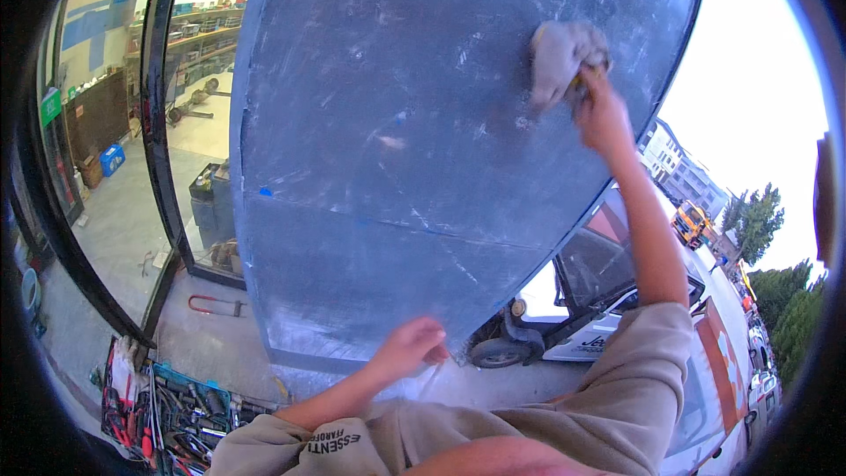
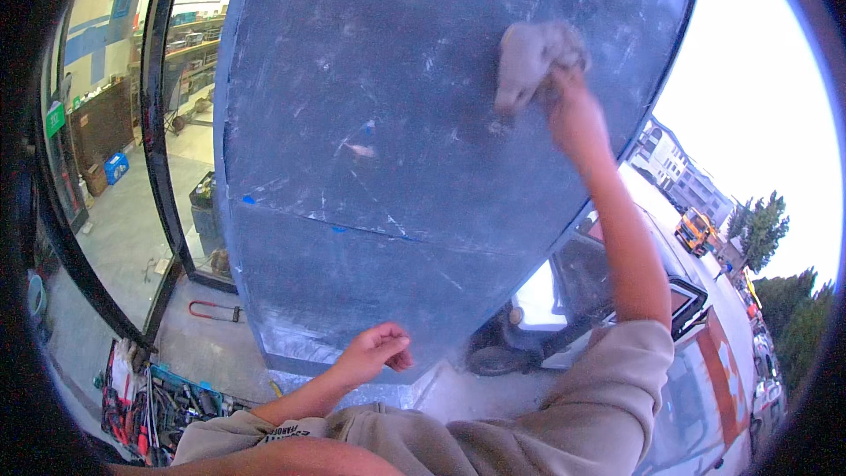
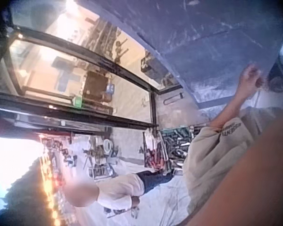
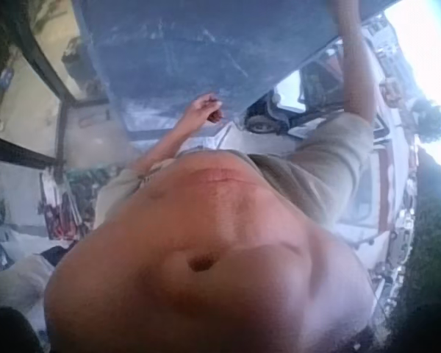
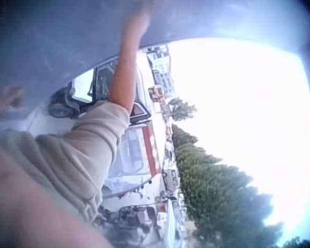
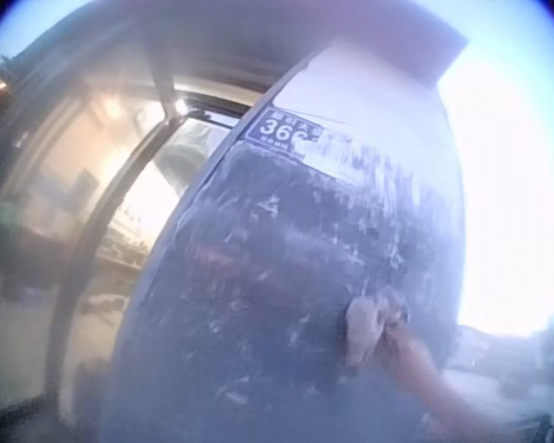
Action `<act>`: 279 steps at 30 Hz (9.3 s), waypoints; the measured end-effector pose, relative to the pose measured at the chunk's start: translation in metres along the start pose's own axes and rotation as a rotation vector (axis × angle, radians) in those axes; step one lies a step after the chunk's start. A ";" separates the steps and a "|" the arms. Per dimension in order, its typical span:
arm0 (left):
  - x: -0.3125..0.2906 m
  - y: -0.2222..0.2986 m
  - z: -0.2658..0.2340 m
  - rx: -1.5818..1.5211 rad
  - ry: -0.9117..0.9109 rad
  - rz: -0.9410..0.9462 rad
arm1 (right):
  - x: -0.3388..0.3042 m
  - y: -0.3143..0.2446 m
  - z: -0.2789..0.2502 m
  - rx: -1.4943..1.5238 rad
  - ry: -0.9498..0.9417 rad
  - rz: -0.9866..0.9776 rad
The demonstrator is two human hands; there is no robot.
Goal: The person wipes a large glass window with a cloth, moving in circular and back-and-forth motions across the surface. The person repeatedly folds and repositions the cloth while continuing to clean the same window area.
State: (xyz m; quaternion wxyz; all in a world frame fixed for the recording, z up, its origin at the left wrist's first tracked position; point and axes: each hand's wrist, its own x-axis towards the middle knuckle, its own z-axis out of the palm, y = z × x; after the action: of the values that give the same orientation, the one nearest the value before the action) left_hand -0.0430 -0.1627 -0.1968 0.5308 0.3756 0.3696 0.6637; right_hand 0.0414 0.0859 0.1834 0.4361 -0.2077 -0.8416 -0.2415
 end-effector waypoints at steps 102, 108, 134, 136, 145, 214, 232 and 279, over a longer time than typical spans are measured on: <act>0.080 -0.041 0.076 0.139 -0.155 -0.123 | -0.122 0.082 0.102 0.158 0.273 0.132; 0.067 -0.044 0.071 0.151 -0.142 -0.084 | -0.122 0.025 0.124 0.274 0.323 0.153; 0.058 0.018 -0.084 0.738 0.951 0.298 | -0.287 -0.255 0.230 1.004 -0.160 0.176; 0.068 0.021 -0.091 0.728 0.956 0.210 | -0.301 -0.261 0.243 1.158 -0.145 0.225; 0.086 0.075 -0.104 0.715 1.040 0.350 | -0.227 -0.264 0.198 0.996 -0.134 0.027; 0.039 -0.014 -0.260 0.059 1.069 0.030 | -0.296 -0.307 0.317 1.515 -0.829 0.536; 0.081 0.037 -0.164 0.538 0.800 0.001 | -0.269 -0.218 0.232 1.370 -0.672 0.669; 0.124 0.058 -0.108 0.848 0.856 0.368 | -0.255 -0.160 0.176 1.234 -0.398 0.418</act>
State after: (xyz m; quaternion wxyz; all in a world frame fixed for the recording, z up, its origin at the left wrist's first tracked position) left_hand -0.1831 -0.0604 -0.1802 0.0180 0.3120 0.7097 0.6314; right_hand -0.0230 0.0264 -0.1541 0.3492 -0.1195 -0.8317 0.4149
